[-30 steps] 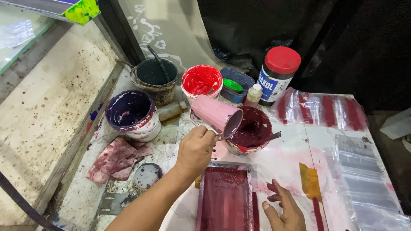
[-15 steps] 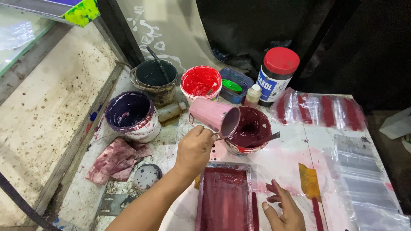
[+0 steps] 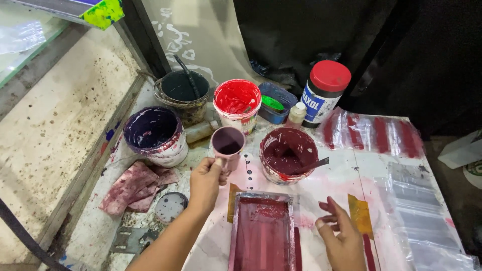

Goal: Mixing red ink in a container and pouring it into a tray for printing preparation.

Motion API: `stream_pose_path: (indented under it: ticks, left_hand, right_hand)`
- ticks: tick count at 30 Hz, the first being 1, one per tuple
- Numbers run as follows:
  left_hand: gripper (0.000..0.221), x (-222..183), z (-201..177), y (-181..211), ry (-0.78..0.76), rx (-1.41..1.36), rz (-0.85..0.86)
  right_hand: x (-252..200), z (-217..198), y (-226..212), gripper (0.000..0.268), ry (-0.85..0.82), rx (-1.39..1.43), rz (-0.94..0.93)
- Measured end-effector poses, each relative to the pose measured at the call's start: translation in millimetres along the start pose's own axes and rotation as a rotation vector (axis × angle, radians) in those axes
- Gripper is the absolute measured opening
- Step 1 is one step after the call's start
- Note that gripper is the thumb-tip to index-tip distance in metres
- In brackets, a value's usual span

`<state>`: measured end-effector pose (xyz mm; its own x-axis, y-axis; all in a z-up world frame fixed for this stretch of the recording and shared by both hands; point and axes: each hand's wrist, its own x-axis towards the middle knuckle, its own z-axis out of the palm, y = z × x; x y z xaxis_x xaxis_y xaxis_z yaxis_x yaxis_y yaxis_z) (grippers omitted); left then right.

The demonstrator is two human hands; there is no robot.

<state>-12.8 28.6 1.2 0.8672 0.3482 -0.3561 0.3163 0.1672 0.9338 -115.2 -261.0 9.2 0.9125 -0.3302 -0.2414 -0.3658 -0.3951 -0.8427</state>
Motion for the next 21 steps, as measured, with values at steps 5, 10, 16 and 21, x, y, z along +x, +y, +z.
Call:
stream_pose_path:
  ticks: [5,10,16,21]
  left_hand:
    - [0.016,25,-10,-22,0.086,-0.03,0.047]
    - [0.016,33,-16,-17,0.138,0.004,0.067]
    - [0.012,41,-15,-5,0.223,0.007,0.026]
    - [0.025,52,-12,-3,0.17,-0.015,0.053]
  right_hand:
    - [27,5,2,0.066,-0.025,-0.033,-0.035]
    - [43,14,0,0.062,-0.016,0.038,-0.045]
    - [42,16,-12,0.065,-0.045,-0.087,-0.005]
    - [44,19,-5,0.063,-0.047,-0.019,-0.007]
